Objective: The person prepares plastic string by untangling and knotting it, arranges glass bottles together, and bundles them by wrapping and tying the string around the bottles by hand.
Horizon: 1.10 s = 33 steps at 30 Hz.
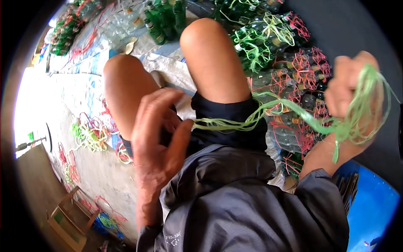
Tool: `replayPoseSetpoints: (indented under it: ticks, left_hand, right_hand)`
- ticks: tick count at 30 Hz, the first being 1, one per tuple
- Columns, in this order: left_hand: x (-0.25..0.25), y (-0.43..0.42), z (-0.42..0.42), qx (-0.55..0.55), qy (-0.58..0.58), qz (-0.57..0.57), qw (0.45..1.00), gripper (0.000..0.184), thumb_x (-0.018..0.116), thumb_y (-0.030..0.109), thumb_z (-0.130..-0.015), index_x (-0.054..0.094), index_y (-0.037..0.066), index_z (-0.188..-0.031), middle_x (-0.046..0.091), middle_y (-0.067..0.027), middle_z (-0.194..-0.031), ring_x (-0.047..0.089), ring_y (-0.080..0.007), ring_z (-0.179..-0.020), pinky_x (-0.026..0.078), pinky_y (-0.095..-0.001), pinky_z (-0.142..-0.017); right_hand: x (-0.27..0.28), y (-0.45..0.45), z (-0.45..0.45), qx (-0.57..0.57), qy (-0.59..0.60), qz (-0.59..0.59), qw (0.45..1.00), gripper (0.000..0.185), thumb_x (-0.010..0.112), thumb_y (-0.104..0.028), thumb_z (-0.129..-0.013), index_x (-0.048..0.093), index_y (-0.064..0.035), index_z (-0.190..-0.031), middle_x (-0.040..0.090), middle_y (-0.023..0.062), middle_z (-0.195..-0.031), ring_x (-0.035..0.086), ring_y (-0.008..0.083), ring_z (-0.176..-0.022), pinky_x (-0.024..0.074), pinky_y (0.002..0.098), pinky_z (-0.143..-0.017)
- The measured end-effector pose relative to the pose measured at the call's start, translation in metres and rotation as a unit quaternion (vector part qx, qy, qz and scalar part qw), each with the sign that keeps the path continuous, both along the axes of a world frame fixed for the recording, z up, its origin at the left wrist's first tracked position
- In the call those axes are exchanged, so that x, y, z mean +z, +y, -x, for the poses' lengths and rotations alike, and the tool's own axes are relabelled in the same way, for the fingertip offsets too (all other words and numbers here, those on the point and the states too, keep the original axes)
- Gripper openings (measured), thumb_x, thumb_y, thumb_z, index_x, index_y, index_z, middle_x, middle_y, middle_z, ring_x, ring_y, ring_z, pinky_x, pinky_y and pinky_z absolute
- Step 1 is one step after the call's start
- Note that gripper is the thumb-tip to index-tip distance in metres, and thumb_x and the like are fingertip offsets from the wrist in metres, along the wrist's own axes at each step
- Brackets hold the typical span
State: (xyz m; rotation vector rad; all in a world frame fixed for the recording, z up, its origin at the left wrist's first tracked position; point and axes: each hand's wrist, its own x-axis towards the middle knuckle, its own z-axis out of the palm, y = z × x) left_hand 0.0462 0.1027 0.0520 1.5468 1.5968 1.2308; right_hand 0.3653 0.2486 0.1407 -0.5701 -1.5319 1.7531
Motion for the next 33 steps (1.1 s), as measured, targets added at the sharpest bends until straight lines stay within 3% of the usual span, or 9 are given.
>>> replayPoseSetpoints:
  ticks: [5,7,10,14,16,20,25,29,33]
  left_hand:
    - [0.021,0.039,-0.013,-0.046,-0.157,-0.127,0.978,0.085,0.079,0.04,-0.089,0.045,-0.013,-0.146,0.059,-0.021,-0.131,0.061,-0.0215,-0.106,0.047,-0.033,-0.095]
    - [0.024,0.054,-0.032,-0.102,-0.238,-0.107,0.96,0.094,0.082,0.044,-0.085,0.042,-0.013,-0.148,0.056,-0.0268,-0.141,0.06,-0.0287,-0.121,0.048,-0.0396,-0.104]
    - [0.022,0.063,-0.049,-0.168,-0.325,0.0,0.931,0.077,0.081,0.031,-0.089,0.048,-0.01,-0.146,0.064,-0.0208,-0.13,0.065,-0.0264,-0.117,0.05,-0.0383,-0.104]
    - [0.015,0.066,-0.06,-0.153,-0.397,0.088,0.901,0.041,0.069,0.015,-0.1,0.059,-0.009,-0.133,0.073,-0.0123,-0.103,0.07,-0.0196,-0.096,0.055,-0.0327,-0.092]
    - [0.012,0.067,-0.058,-0.173,-0.37,0.092,0.908,0.039,0.062,0.018,-0.104,0.059,-0.009,-0.132,0.073,-0.0152,-0.103,0.071,-0.0214,-0.093,0.057,-0.0337,-0.088]
    - [0.009,0.07,-0.052,-0.197,-0.503,0.177,0.823,0.047,0.055,0.023,-0.107,0.052,-0.009,-0.142,0.071,-0.0181,-0.105,0.069,-0.0211,-0.094,0.057,-0.038,-0.09]
    - [0.003,0.073,-0.056,-0.227,-0.431,0.147,0.861,0.05,0.071,0.027,-0.099,0.058,-0.008,-0.132,0.072,-0.0115,-0.1,0.068,-0.0173,-0.089,0.057,-0.031,-0.085]
    - [0.007,0.066,-0.06,-0.173,-0.419,0.199,0.869,0.026,0.062,0.021,-0.105,0.067,-0.004,-0.114,0.065,-0.0036,-0.078,0.055,-0.0086,-0.064,0.045,-0.024,-0.062]
    - [0.014,0.062,-0.041,-0.118,-0.496,0.196,0.838,0.026,0.055,0.023,-0.108,0.064,0.001,-0.095,0.049,0.0025,-0.066,0.038,-0.0043,-0.053,0.027,-0.0217,-0.046]
  right_hand:
    - [-0.023,-0.03,0.074,-0.071,-0.055,-0.117,0.989,0.026,0.063,-0.019,-0.101,0.067,0.0058,-0.095,0.063,0.0081,-0.077,0.057,0.0094,-0.061,0.0423,0.0228,-0.053]
    - [-0.02,-0.029,0.081,-0.059,-0.139,-0.156,0.976,0.02,0.063,-0.013,-0.101,0.069,0.0055,-0.096,0.067,0.0054,-0.078,0.06,0.0091,-0.065,0.0445,0.023,-0.058]
    - [-0.029,-0.014,0.082,-0.05,-0.207,-0.258,0.942,0.014,0.064,-0.008,-0.101,0.071,0.004,-0.098,0.072,0.0075,-0.083,0.068,0.0112,-0.074,0.0523,0.026,-0.068]
    - [-0.037,-0.009,0.076,-0.07,-0.219,-0.269,0.935,0.012,0.067,-0.009,-0.1,0.073,0.0018,-0.098,0.068,0.0041,-0.07,0.062,0.0071,-0.062,0.0471,0.0238,-0.056]
    - [-0.042,-0.007,0.073,-0.07,-0.202,-0.245,0.945,0.012,0.069,-0.01,-0.099,0.073,0.0014,-0.098,0.067,0.0033,-0.069,0.06,0.0061,-0.06,0.0454,0.0235,-0.054]
    - [-0.045,-0.004,0.067,-0.072,-0.205,-0.235,0.947,0.009,0.07,-0.009,-0.098,0.074,0.0002,-0.097,0.068,0.0033,-0.07,0.06,0.0059,-0.061,0.0457,0.0232,-0.054]
    - [-0.051,-0.001,0.067,-0.087,-0.219,-0.247,0.94,0.008,0.07,-0.006,-0.097,0.072,0.0016,-0.097,0.071,0.0048,-0.075,0.065,0.0078,-0.067,0.0516,0.0254,-0.061]
    - [-0.053,0.003,0.061,-0.079,-0.283,-0.255,0.921,0.01,0.071,-0.009,-0.098,0.072,0.0009,-0.096,0.068,0.0017,-0.073,0.059,0.0049,-0.066,0.0464,0.0238,-0.058]
    - [-0.06,0.005,0.055,-0.048,-0.247,-0.192,0.949,0.014,0.071,-0.012,-0.099,0.072,0.0008,-0.095,0.062,-0.0025,-0.069,0.05,0.0022,-0.062,0.0392,0.0227,-0.055]
